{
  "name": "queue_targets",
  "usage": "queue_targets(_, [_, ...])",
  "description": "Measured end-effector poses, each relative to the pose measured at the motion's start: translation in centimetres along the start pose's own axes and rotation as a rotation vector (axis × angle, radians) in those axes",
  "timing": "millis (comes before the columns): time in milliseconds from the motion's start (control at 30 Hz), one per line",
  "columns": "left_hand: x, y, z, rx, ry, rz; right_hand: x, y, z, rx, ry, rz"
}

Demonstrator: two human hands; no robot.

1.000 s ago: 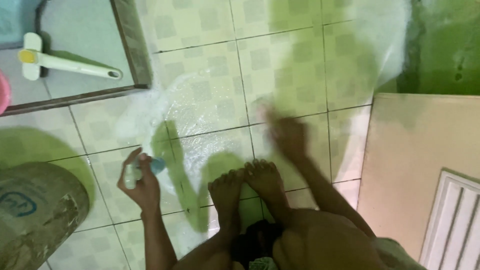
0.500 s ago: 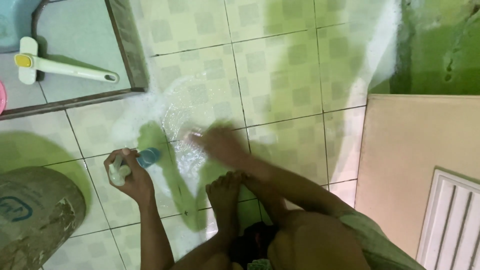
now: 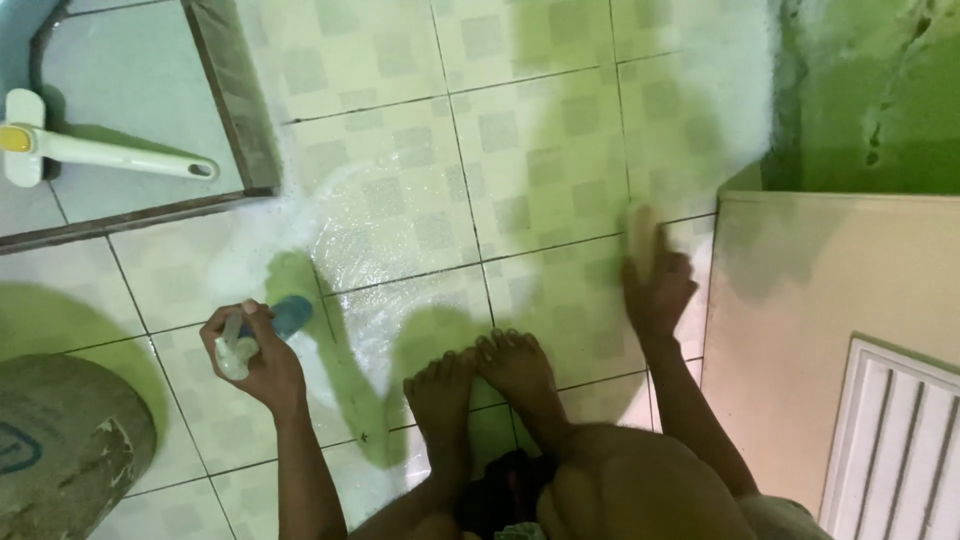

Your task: Scrubbing bathroom floor tiles with a hand brush and cleaning solution.

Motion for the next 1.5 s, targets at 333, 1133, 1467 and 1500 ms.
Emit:
queue_targets(333, [2.8, 0.4, -0.1, -0.007, -0.015, -0.07, 23.6, 7.6, -8.5, 0.293, -0.458, 0.672])
queue_targets(1133, [8.2, 0.5, 0.1, 0.104, 0.037, -0.115, 3.4, -12.8, -4.7, -0.369, 0.011, 0.055])
queue_targets(1467, [7.3, 1.0, 0.1, 0.017, 0.039, -0.115, 27.2, 9.4, -11.0, 0.318, -0.116, 1.163])
queue_targets(1500, [7.8, 0.9, 0.0, 0.001, 0.077, -0.119, 26.9, 12.6, -10.9, 0.407, -0.404, 1.321])
Point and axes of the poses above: each hand's wrist, its own y-axis away from the middle knuckle, its own z-axis out of the back of the hand, x = y × z, the point moved 1 cm from there along -y, towards the middle knuckle, and after that the axes turned 8 degrees about -y, right-handed, at the moved point
